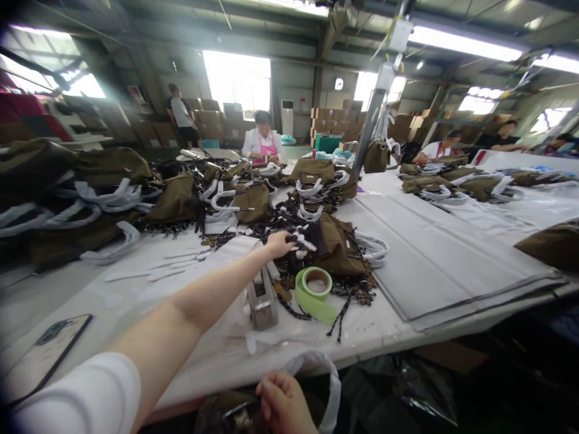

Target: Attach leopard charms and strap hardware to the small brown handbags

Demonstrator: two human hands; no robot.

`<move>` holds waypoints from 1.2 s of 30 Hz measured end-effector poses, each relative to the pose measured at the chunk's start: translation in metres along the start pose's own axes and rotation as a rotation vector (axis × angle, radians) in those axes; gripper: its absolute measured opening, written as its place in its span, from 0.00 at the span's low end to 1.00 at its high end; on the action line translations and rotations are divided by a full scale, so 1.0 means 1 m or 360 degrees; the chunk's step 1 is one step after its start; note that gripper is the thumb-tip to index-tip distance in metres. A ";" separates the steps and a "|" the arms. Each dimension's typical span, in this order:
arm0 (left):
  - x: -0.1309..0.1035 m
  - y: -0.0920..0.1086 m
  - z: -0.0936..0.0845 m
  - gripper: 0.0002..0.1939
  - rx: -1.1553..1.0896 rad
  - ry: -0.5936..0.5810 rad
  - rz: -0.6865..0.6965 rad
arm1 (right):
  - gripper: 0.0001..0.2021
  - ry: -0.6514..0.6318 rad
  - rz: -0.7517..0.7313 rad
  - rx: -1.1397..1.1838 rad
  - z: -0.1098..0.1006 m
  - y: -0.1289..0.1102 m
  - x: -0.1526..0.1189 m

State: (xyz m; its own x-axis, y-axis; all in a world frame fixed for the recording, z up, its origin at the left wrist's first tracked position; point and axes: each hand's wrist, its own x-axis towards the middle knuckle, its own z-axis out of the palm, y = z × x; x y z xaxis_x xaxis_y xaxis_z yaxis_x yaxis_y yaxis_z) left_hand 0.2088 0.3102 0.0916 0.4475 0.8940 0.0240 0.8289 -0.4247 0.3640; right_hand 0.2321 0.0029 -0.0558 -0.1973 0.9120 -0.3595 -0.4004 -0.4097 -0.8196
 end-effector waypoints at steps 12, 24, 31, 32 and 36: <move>-0.257 -0.037 -0.079 0.11 -0.0159 0.0159 0.0845 | 0.24 0.0049 0.0155 0.0105 0.022 -0.020 -0.030; -0.323 -0.108 0.027 0.17 0.0147 -0.0068 0.0346 | 0.24 0.0021 0.0187 -0.0043 0.056 -0.010 -0.033; -0.344 -0.123 0.050 0.28 0.0104 0.0312 -0.0323 | 0.22 0.0044 0.0158 -0.0079 0.060 -0.009 -0.038; -0.349 -0.126 0.047 0.27 0.0122 0.0296 -0.0350 | 0.22 0.0048 0.0156 -0.0088 0.061 -0.009 -0.038; -0.365 -0.145 0.034 0.18 0.0195 0.0160 -0.0280 | 0.21 0.0020 0.0160 -0.0140 0.067 -0.009 -0.038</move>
State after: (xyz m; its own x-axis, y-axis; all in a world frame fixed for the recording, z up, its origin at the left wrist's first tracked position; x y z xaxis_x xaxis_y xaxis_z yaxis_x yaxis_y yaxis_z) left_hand -0.0637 0.0407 -0.0016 0.2619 0.9629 0.0653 0.9284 -0.2698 0.2553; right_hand 0.1831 -0.0295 -0.0049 -0.2209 0.8669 -0.4468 -0.2993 -0.4962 -0.8150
